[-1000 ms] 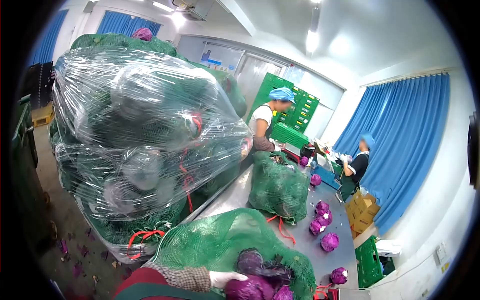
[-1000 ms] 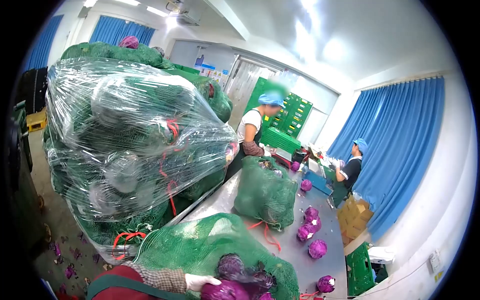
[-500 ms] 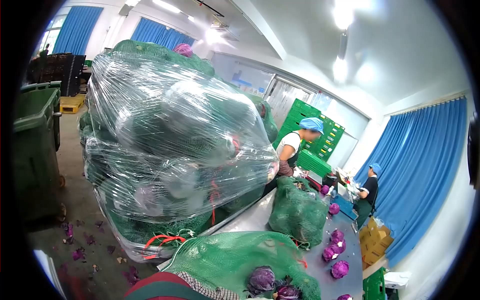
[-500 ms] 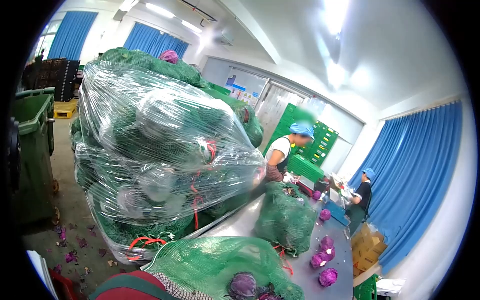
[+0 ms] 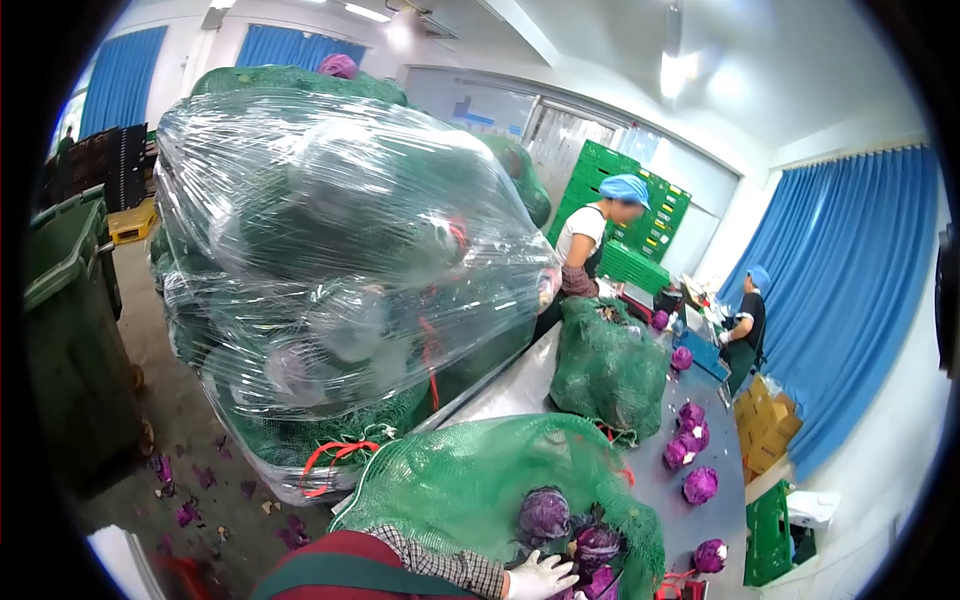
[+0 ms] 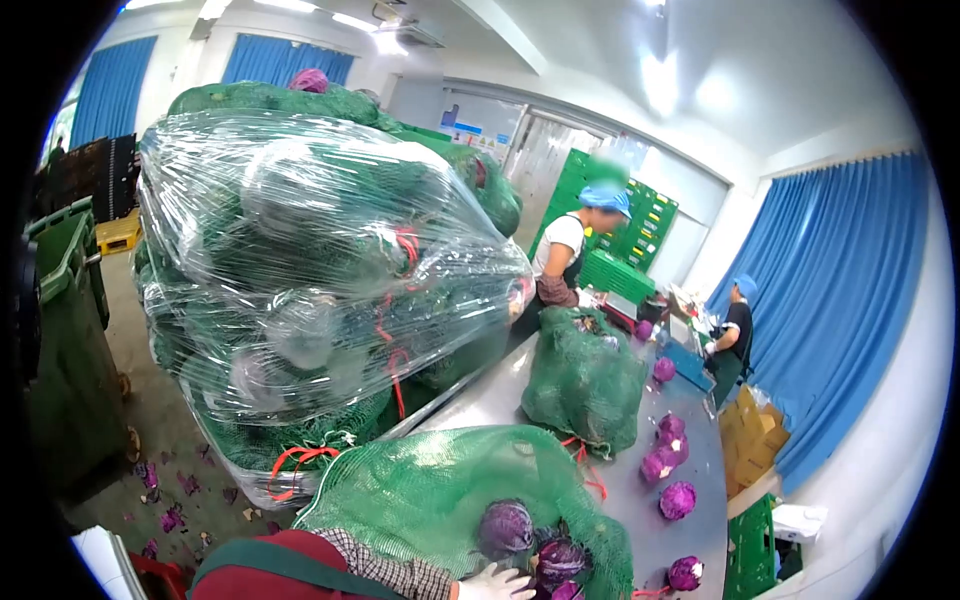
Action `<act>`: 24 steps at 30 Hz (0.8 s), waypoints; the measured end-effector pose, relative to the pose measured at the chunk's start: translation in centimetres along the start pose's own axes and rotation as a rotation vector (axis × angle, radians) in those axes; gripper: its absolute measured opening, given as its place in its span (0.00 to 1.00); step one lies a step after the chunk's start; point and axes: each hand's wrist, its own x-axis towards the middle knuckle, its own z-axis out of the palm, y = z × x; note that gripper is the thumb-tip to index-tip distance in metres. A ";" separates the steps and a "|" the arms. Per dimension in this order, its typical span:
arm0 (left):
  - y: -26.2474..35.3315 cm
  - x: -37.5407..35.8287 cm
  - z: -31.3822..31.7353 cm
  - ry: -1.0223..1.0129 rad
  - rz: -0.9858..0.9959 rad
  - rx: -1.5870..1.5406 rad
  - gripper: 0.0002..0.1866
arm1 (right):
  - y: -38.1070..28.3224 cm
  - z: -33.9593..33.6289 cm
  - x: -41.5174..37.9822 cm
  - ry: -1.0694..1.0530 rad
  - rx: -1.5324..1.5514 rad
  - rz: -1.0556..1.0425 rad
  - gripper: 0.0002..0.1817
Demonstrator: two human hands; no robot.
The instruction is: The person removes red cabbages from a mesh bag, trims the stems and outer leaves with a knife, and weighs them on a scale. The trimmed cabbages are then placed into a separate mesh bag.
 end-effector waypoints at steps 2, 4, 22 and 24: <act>-0.8 -0.4 -0.2 -0.002 -0.043 -0.077 0.64 | 5.5 -0.8 2.7 -0.043 -0.441 -0.491 0.18; -1.4 -1.2 -1.5 0.035 -0.037 0.068 0.51 | 3.8 -0.6 3.7 -0.168 0.025 0.379 0.24; -1.0 2.4 1.4 -0.025 -0.058 -0.166 0.69 | 4.7 -1.8 -1.2 0.122 0.025 -0.103 0.20; -0.8 3.0 1.4 -0.036 -0.039 -0.153 0.70 | 4.5 -1.9 -1.8 0.148 0.045 -0.126 0.20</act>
